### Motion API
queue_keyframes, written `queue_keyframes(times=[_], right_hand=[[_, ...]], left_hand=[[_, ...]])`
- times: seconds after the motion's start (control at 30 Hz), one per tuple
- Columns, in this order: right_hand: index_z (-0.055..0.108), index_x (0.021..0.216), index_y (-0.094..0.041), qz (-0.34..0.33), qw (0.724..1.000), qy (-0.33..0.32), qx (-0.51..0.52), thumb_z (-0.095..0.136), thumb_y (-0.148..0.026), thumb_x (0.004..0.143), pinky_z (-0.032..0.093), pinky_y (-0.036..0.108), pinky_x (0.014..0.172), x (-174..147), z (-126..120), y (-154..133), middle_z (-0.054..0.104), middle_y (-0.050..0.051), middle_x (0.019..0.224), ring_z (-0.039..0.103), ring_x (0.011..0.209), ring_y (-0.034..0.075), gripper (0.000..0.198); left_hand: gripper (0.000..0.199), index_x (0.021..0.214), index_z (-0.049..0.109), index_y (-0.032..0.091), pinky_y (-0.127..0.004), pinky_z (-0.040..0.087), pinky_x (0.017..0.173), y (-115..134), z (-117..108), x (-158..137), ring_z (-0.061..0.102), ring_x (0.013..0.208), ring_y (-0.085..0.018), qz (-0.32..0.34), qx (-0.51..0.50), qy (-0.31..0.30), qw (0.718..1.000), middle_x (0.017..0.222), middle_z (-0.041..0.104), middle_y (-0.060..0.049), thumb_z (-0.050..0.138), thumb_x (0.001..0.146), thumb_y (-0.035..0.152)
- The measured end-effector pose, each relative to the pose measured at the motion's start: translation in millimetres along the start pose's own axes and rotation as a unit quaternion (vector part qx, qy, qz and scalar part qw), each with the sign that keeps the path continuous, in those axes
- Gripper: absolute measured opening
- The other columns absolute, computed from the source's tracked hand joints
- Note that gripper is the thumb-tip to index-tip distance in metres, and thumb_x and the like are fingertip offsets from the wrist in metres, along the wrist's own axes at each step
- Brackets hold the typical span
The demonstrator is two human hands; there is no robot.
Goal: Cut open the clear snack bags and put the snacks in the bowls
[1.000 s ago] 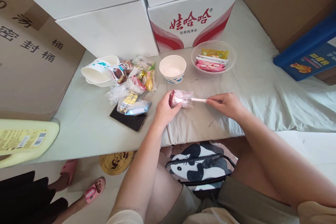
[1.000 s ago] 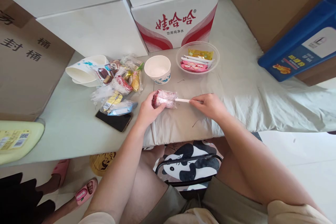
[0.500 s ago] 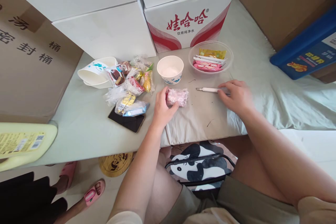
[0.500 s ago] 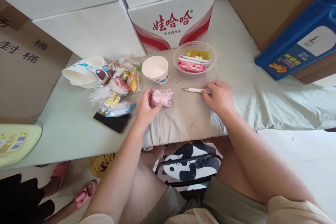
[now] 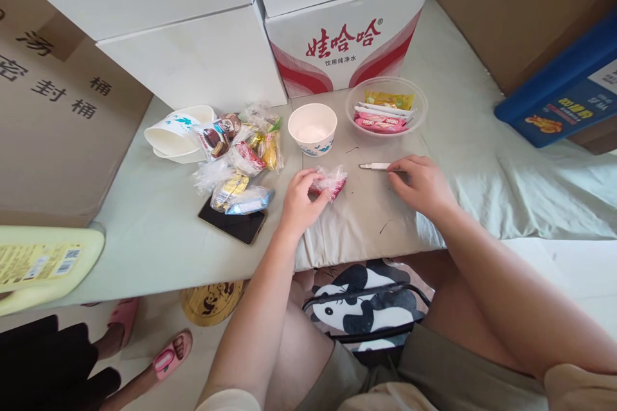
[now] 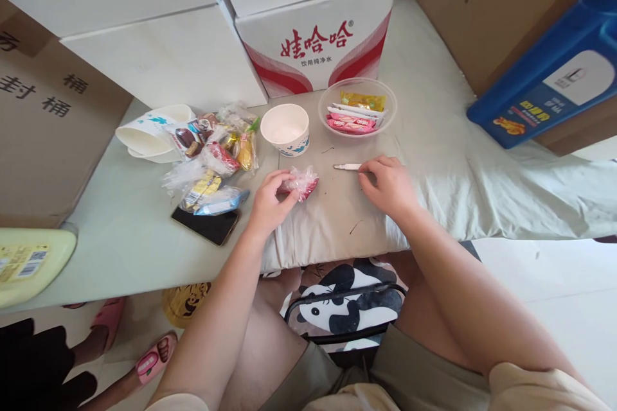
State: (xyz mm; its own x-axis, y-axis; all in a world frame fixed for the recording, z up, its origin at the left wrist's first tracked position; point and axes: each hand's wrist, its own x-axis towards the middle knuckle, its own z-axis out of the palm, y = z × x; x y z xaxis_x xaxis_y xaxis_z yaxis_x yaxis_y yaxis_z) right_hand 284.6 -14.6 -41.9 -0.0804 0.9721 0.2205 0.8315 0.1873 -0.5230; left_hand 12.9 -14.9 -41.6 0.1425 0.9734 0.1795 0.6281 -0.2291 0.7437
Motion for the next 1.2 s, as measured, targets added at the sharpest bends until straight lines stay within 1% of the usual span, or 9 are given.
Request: queue_keyframes(times=[0.13,0.27,0.37,0.47,0.73,0.93,1.03,1.1,1.2], right_hand=[[0.073,0.089,-0.019,-0.016,1.000,-0.008,0.003,0.051,-0.029,0.088,0.048,0.043,0.083,-0.3,0.7,-3.0,0.072,0.013,0.093,0.062,0.091,0.030,0.024],[0.072,0.088,-0.019,-0.039,0.999,-0.012,0.005,0.051,-0.028,0.088,0.048,0.043,0.084,-1.4,5.2,-7.6,0.072,0.011,0.090,0.063,0.087,0.028,0.023],[0.072,0.089,-0.020,-0.068,0.997,-0.032,0.014,0.051,-0.027,0.089,0.048,0.042,0.085,-2.9,9.7,-11.9,0.072,0.011,0.091,0.063,0.089,0.028,0.022],[0.071,0.090,-0.020,-0.092,0.995,-0.035,0.018,0.051,-0.026,0.089,0.049,0.043,0.086,-4.2,13.8,-14.6,0.072,0.011,0.093,0.064,0.091,0.028,0.021],[0.068,0.093,-0.022,-0.157,0.984,-0.042,0.067,0.055,-0.029,0.089,0.050,0.045,0.090,-6.7,18.7,-20.3,0.072,0.010,0.095,0.066,0.097,0.028,0.015],[0.067,0.101,-0.023,-0.166,0.980,-0.064,0.087,0.057,-0.035,0.090,0.048,0.048,0.098,-10.2,21.8,-27.5,0.073,0.011,0.100,0.062,0.110,0.032,0.020],[0.067,0.106,-0.022,-0.164,0.979,-0.088,0.087,0.057,-0.039,0.090,0.046,0.050,0.100,-11.5,22.3,-29.0,0.073,0.011,0.105,0.059,0.117,0.033,0.026],[0.066,0.114,-0.021,-0.157,0.979,-0.109,0.075,0.061,-0.042,0.088,0.043,0.053,0.103,-12.7,23.3,-29.8,0.072,0.012,0.113,0.056,0.124,0.036,0.034],[0.062,0.125,-0.022,-0.144,0.979,-0.130,0.061,0.067,-0.040,0.083,0.040,0.056,0.104,-14.4,25.4,-31.5,0.069,0.013,0.124,0.051,0.132,0.038,0.046]], left_hand=[[0.016,0.099,0.068,0.019,-0.039,0.049,0.104,2.1,0.1,0.0,0.063,0.116,-0.022,0.004,-0.011,0.009,1.000,0.121,0.065,-0.011,0.063,0.084,0.024],[0.014,0.094,0.067,0.019,-0.035,0.053,0.093,4.2,-0.8,0.5,0.067,0.104,-0.020,-0.025,-0.048,0.006,0.998,0.116,0.069,-0.010,0.059,0.087,0.028],[0.019,0.093,0.067,0.019,-0.033,0.054,0.083,5.2,-1.0,-0.1,0.068,0.086,-0.018,-0.055,-0.080,-0.018,0.995,0.095,0.073,-0.006,0.054,0.090,0.034],[0.023,0.087,0.065,0.019,-0.029,0.053,0.072,5.7,0.0,-1.0,0.066,0.072,-0.016,-0.069,-0.105,-0.047,0.991,0.078,0.071,-0.002,0.053,0.091,0.038],[0.022,0.086,0.063,0.020,-0.026,0.050,0.069,1.1,3.8,-0.4,0.066,0.073,-0.015,-0.076,-0.155,-0.037,0.984,0.079,0.071,-0.001,0.056,0.090,0.041],[0.027,0.079,0.059,0.020,-0.025,0.042,0.062,2.4,4.4,-0.2,0.055,0.064,-0.013,-0.089,-0.204,-0.010,0.975,0.068,0.060,0.002,0.055,0.091,0.044],[0.028,0.078,0.058,0.020,-0.024,0.042,0.062,2.3,7.1,-1.2,0.052,0.064,-0.012,-0.109,-0.246,-0.007,0.963,0.068,0.056,0.003,0.057,0.090,0.045],[0.029,0.081,0.059,0.020,-0.024,0.044,0.063,1.4,9.5,-1.6,0.055,0.067,-0.013,-0.133,-0.287,-0.008,0.949,0.072,0.058,0.002,0.058,0.089,0.048],[0.030,0.090,0.060,0.022,-0.025,0.049,0.065,3.1,10.9,-1.1,0.062,0.071,-0.015,-0.195,-0.365,-0.005,0.910,0.080,0.064,0.000,0.061,0.087,0.051]])
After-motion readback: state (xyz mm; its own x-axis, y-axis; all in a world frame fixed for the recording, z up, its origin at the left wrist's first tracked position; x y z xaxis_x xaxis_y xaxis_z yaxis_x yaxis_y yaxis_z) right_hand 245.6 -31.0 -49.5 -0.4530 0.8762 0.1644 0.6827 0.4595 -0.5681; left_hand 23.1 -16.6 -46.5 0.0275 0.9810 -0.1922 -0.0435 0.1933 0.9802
